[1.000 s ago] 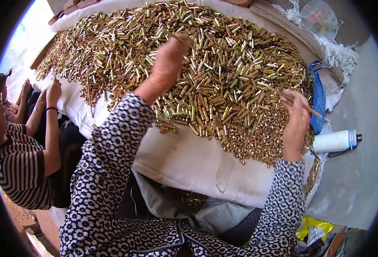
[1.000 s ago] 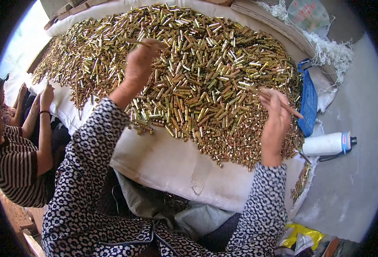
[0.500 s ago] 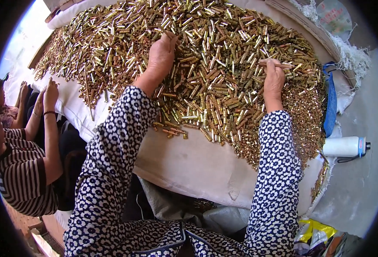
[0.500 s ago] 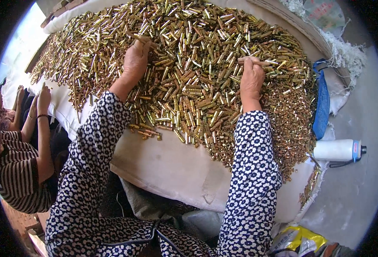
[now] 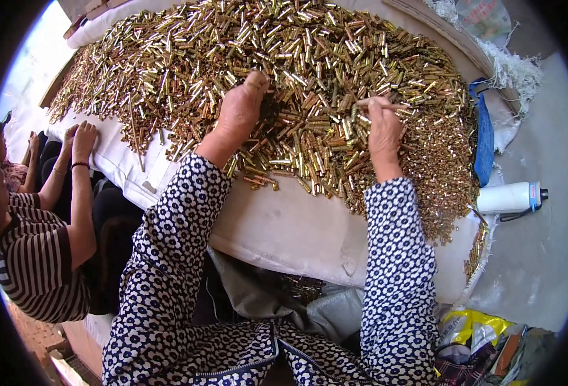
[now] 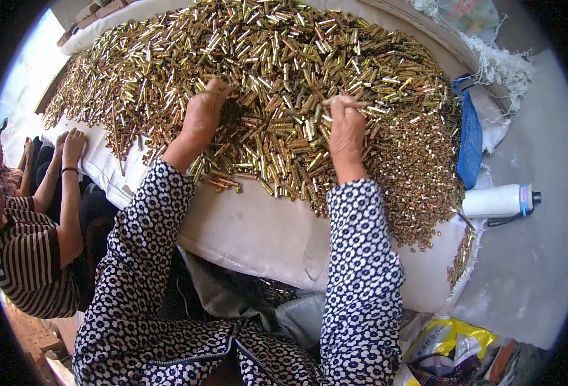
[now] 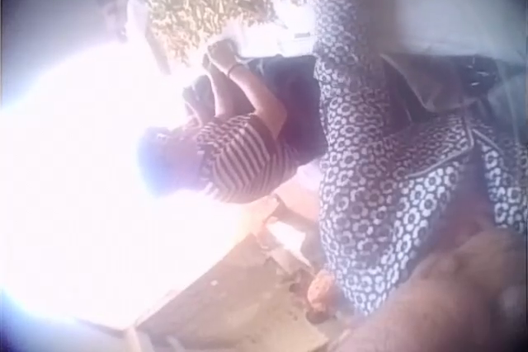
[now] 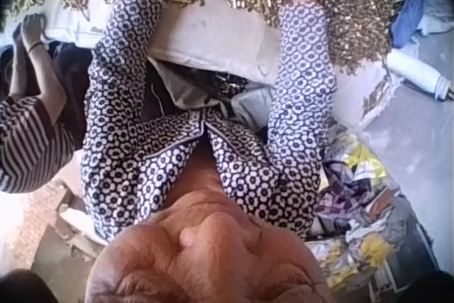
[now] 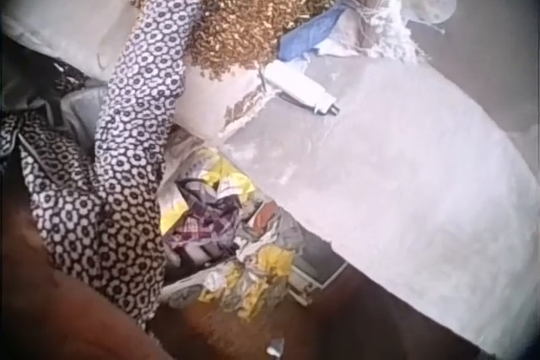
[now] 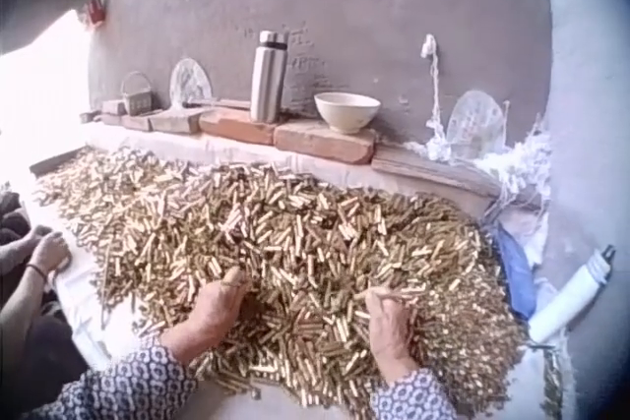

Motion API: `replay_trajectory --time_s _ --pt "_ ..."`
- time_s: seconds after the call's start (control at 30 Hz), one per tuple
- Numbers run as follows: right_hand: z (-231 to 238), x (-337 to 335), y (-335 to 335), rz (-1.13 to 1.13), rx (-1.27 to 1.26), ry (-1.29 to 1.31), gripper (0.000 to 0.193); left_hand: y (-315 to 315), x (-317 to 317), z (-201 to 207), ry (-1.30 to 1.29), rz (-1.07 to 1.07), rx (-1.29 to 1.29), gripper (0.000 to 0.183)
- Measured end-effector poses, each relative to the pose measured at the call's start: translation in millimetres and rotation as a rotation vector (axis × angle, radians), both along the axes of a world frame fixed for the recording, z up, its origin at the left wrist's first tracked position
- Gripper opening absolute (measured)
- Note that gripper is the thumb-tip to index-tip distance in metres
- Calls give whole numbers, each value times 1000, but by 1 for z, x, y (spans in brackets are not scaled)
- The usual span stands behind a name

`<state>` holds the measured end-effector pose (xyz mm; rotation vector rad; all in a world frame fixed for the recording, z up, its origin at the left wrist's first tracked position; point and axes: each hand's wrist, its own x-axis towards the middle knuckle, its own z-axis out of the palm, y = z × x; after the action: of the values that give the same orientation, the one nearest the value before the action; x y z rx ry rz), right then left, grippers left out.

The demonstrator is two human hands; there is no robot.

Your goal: The person assembles metal components by picking up metal tubes and inserting small metal pieces into them by hand, dropping the assembled parts into a bag, and sorting parts on the table using a wooden stick.

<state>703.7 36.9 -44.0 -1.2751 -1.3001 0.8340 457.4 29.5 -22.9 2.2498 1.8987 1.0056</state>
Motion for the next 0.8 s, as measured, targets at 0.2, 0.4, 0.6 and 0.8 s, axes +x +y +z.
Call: replay_trajectory --time_s 0.2,0.4,0.6,0.8 --pt "-2 -12 -36 28 179 -158 23 -37 12 1 -25 -112 85 9" --pt "1 -10 -56 62 123 -110 21 -63 6 0 16 -150 101 14" --pt "1 -13 -80 118 77 -90 22 -89 -1 -1 -5 -174 130 14" --pt "6 -4 -100 188 121 -80 22 -107 -2 5 -71 -113 50 8"
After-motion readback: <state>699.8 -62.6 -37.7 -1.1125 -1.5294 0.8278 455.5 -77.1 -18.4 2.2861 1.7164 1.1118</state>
